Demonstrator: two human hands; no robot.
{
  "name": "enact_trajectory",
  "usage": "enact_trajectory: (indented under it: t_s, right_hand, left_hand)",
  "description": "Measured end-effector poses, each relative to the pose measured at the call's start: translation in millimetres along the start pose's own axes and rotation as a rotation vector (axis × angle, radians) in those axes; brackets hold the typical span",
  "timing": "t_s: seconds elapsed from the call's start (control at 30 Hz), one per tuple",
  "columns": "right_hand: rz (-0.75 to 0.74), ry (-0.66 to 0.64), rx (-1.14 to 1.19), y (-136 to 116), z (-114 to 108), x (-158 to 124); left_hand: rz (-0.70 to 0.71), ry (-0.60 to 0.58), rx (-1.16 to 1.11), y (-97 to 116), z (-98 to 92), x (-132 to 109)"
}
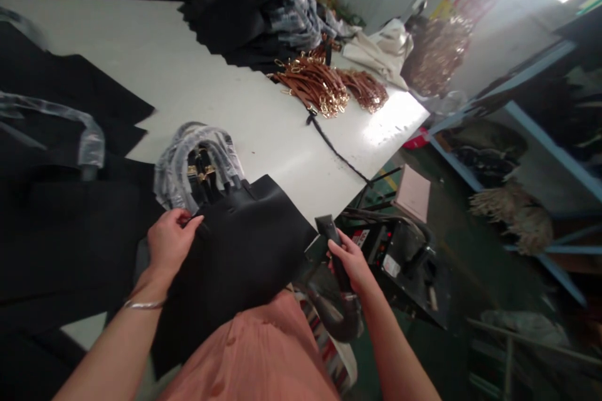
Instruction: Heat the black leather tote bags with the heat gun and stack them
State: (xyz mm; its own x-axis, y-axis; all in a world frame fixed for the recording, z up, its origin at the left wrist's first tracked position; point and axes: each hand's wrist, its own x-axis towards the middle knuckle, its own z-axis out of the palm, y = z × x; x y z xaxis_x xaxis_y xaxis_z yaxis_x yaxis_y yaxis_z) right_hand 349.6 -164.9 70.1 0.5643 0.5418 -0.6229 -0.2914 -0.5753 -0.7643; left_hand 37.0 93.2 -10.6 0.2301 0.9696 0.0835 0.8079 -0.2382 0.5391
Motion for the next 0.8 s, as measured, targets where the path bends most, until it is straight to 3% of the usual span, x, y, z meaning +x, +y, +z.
enact_trajectory:
  t_s: [0.13,0.27,0.43,0.53,0.63,0.7,0.8]
  right_hand:
    - [0.091,-0.098,-0.006,11.9,7.5,-5.9]
    - [0.16,-0.115,0.045,19.9,18.7,3.2]
    - [-0.053,0.054,0.117,8.1,35.7,22.4]
    - [-0.156,0.043,0.106,-5.0,37.4,24.4]
    - [-0.179,0.039,0.092,-13.3,35.9,21.2]
    - [-0.182,0.047,0.1,-14.8,36.1,18.7]
    - [-0.183,0.043,0.11,-11.6,38.6,16.0]
  left_hand:
    - [-0.034,-0.003,0.017,-6.1,-4.4,-1.0]
    - [-0.056,-0.108,0.036,-7.5,-1.5,2.8]
    - [-0.099,-0.21,-0.037,-9.4,-1.8,10.8]
    - [-0.116,-0.234,-0.222,-5.2,-10.1,15.7]
    - [-0.168,-0.304,-0.575,8.8,-24.5,22.9]
    - [-0.205,-0.365,-0.771,23.3,-37.8,30.2]
    - [-0.207,-0.426,-0.891,48.6,-68.2,43.5]
